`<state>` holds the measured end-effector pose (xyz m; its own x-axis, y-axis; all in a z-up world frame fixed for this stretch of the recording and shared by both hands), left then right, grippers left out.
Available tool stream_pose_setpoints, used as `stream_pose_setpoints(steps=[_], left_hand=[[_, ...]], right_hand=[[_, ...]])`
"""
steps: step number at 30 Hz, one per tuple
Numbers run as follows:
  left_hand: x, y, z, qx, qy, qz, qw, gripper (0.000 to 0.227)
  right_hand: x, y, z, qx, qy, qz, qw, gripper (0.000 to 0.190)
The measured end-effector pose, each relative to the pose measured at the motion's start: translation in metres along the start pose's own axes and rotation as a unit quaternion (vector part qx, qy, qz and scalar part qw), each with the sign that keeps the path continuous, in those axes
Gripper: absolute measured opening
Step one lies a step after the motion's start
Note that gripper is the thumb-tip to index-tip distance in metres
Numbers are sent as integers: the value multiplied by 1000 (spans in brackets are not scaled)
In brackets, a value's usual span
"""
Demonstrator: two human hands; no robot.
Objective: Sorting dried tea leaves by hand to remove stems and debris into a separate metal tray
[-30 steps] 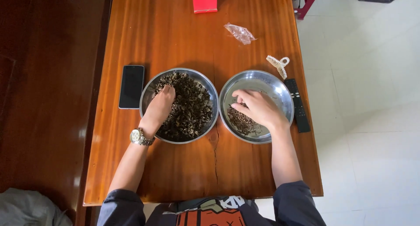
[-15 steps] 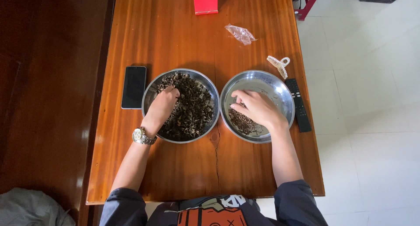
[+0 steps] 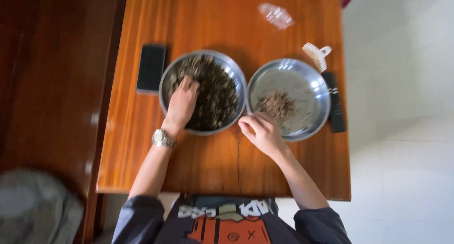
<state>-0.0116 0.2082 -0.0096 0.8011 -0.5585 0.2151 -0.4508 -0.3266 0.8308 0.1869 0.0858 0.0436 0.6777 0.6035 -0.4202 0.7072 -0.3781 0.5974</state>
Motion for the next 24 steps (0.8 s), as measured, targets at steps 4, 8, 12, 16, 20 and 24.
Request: stream_pose_setpoints(steps=[4, 8, 12, 16, 20, 24], left_hand=[[-7, -10, 13, 32, 9, -7, 999, 15], [-15, -7, 18, 81, 24, 31, 996, 26], [-29, -7, 21, 80, 72, 62, 992, 27], [-26, 2, 19, 53, 104, 108, 987, 24], [-20, -14, 24, -20, 98, 76, 992, 46], [-7, -10, 21, -61, 78, 60, 993, 54]], right_hand=[[-34, -41, 52, -21, 29, -55, 998, 6], [-50, -70, 60, -71, 28, -131, 988, 5], [-56, -82, 51, -100, 15, -188, 977, 5], [-54, -89, 55, -109, 1, -211, 971, 5], [-48, -94, 60, -122, -17, -218, 968, 7], [-50, -93, 57, -133, -10, -217, 967, 6]])
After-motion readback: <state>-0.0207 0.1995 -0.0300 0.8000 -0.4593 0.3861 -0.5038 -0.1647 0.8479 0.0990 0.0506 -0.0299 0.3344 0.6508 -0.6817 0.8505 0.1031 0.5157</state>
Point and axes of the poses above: each hand's wrist, its own z-axis away from the middle knuckle, its own y-axis out of the back of the hand, x = y × z, the point moved 9 cm from there along -z, towards the middle knuckle, and after that the axes turned 9 degrees about x, right-handed, at the moved point
